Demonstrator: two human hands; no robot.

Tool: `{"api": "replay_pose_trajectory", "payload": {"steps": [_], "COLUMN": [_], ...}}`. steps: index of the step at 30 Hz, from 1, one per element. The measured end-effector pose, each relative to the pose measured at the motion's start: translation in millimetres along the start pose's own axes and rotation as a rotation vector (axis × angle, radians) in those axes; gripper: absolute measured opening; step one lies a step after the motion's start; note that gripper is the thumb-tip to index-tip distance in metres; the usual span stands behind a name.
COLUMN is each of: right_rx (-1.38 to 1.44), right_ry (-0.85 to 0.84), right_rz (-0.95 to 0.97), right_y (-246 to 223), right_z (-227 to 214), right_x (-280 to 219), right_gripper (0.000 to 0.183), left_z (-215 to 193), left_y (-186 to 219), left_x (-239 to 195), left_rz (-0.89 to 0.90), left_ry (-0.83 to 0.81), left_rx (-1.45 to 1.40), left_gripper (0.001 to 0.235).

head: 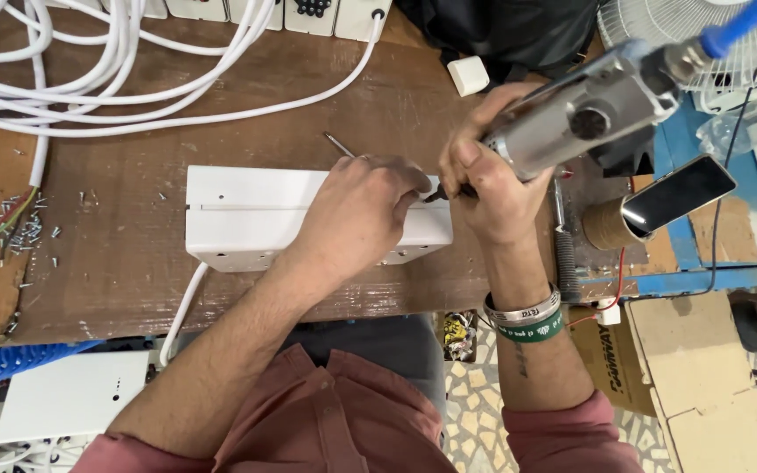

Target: The user is assembling an electrical distribution box by installing screws into the casing using both manual and pneumatic screwdrivers.

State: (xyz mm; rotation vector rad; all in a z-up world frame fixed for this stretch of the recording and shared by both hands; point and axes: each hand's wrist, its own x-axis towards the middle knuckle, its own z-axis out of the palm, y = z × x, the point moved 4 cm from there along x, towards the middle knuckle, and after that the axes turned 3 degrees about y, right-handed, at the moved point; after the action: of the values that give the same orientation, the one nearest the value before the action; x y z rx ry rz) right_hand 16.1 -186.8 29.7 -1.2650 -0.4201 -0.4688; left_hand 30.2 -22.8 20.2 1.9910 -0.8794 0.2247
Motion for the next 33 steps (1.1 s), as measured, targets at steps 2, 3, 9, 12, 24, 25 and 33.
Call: {"api": "replay_pose_trajectory", "payload": {"steps": [2,3,9,12,24,25,33], "right_rx": [-0.023,-0.048,-0.187,-0.166,0.104,0.106,-0.003], "right_ry": [-0.009,-0.016,-0.014,0.219,0.610,0.613,0.638], "right_rz": [-0.007,-0.006,-0.051,-0.121,0.095,0.094,0.071], "right_y": [-1,-2,-21,-60,-45,-45,-55], "right_z": [3,5,-2,-30,-132,-139,-160], "right_x": [5,6,10,-13,-145,-149,-155], "right_gripper": [0.031,0.033,0.039,0.040,0.038,0.038,0.040], "left_z": [-1,-1,0,-10,171,180,226], "left_y": [0,0,-2,-10,-136,-142,-152], "left_x": [1,1,-7,-1,164,168,166], "left_rz": [-0.002,-0.010,0.101,-0.012,0.233,0.234,0.556], "left_ry": [0.010,0.017,0.105,0.091,-0.718,-0.722,-0.796], "left_rx": [-0.007,-0.018,-0.004,-0.172,0.375,0.377,0.614], "left_gripper": [0.013,0.013,0.012,0.016,0.017,0.017,0.014]}}
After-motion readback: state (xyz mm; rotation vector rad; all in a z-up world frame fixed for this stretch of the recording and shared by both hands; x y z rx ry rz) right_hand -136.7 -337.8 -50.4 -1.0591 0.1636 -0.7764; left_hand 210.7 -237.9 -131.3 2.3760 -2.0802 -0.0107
